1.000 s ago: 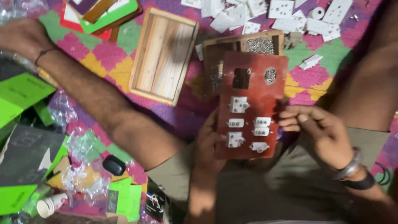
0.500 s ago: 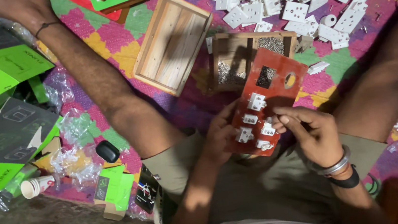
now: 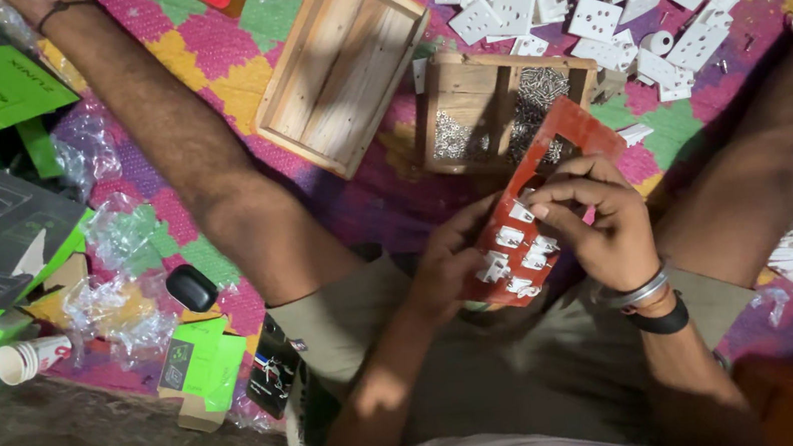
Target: The person assembles white electrical socket components onto a red mounting board. They pick up individual sockets and screws from a wooden box and the surrounding pile, then secure each socket into place on the board using their hands.
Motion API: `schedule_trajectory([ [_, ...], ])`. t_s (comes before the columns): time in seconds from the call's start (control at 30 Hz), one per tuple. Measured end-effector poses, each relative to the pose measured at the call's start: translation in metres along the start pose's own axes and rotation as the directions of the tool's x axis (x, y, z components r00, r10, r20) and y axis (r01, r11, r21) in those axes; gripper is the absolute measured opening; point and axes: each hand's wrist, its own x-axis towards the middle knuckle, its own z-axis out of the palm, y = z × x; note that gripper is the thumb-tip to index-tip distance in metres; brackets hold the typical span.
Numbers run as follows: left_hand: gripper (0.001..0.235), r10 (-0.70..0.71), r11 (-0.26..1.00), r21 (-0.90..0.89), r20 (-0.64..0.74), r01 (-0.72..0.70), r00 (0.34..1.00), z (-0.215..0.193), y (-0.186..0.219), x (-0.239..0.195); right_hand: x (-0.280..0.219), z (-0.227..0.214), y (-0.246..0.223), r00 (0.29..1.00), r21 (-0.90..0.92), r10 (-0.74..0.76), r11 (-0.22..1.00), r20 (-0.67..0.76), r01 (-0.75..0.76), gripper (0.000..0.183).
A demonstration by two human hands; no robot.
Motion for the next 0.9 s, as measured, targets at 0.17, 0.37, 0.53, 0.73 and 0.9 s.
schedule_trajectory([
  [0.17, 0.076, -0.009, 1.000, -0.001, -0.006, 0.009, 1.000, -0.004, -0.004, -0.001, -0.002, 0.006, 0.015, 0.999, -0.068, -0.030, 0.997, 0.013, 0.031, 0.014],
  [0.37, 0.075, 0.010, 0.999, 0.049, -0.006, -0.010, 1.000, -0.003, -0.004, -0.003, -0.003, 0.010, 0.014, 0.999, -0.077, -0.042, 0.996, -0.023, 0.040, 0.015],
  [0.53, 0.074, 0.017, 0.999, 0.035, 0.003, -0.018, 1.000, -0.001, -0.003, -0.003, -0.008, 0.019, -0.003, 0.985, -0.182, -0.115, 0.979, -0.126, 0.091, 0.012],
  [0.73, 0.073, 0.051, 0.995, 0.084, 0.006, -0.051, 0.999, -0.002, -0.007, -0.001, -0.019, 0.032, -0.015, 0.933, -0.376, -0.299, 0.903, -0.200, 0.209, 0.014],
  [0.9, 0.073, 0.076, 0.983, 0.164, 0.015, -0.077, 0.997, -0.002, -0.012, -0.002, -0.019, 0.037, -0.005, 0.915, -0.375, -0.306, 0.906, -0.263, 0.196, 0.011],
])
